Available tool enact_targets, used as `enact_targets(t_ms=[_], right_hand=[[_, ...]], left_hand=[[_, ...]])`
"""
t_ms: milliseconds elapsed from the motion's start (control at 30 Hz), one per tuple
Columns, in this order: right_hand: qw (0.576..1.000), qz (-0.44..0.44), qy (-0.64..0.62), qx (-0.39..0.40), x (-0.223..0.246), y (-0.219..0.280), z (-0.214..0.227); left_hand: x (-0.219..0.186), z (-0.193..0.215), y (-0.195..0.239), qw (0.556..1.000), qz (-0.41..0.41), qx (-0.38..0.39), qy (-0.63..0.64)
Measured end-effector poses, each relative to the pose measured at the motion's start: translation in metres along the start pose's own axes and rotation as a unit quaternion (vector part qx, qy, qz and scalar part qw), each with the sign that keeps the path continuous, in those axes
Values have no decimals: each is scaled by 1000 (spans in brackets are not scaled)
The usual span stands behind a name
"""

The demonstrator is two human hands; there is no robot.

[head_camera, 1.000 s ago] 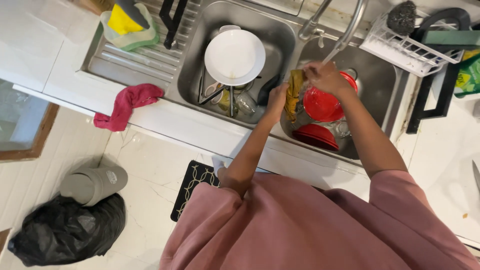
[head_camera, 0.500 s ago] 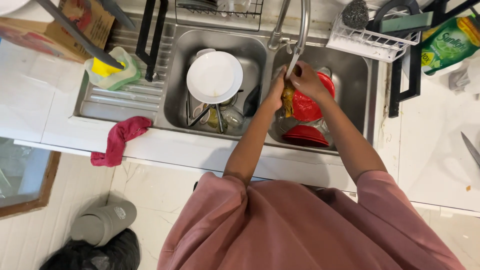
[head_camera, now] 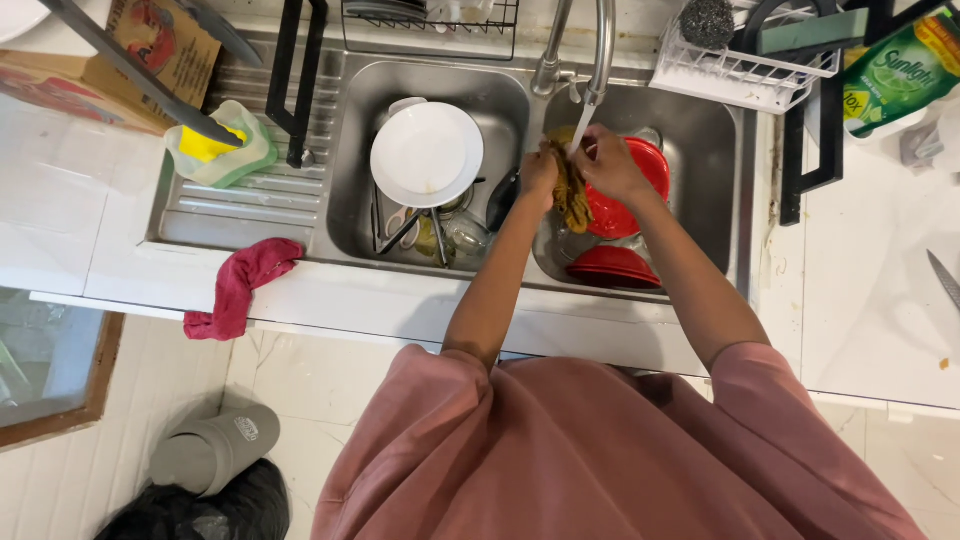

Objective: The person washes a yellow cloth in a kitchen sink. They squeeze the cloth, apply soap from a bar, scrub it, and rinse it under running water. The person repeats the rinsing and wringing process several times.

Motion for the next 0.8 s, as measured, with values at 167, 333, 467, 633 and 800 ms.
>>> enact_targets(t_ms=[167,333,467,633,800], right_hand=[[998,40,43,-24,5,-8,-8],[990,68,-91,-83,27,-7,-11],[992,67,-17,-110,-16,-21,-29],[1000,-7,-26,-3,4,-16,-17],[990,51,21,131,47,-5,-3]], left_hand=[[11,11,-12,994,-82,-14,-69],[1,18,10,963,-187,-35,-191],[-39,11,74,994,-37,98,10],[-2,4,26,974,7,192,120],[-25,15,79,975,150,107,124]])
Point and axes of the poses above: each hand's wrist, its own y-axis away from the middle knuckle, its own z-axis out of the back of the hand, x = y × z, the point moved 6 cm from there along -y, towards the middle knuckle, and after that the axes turned 12 degrees about -x, right-handed, at the moved point
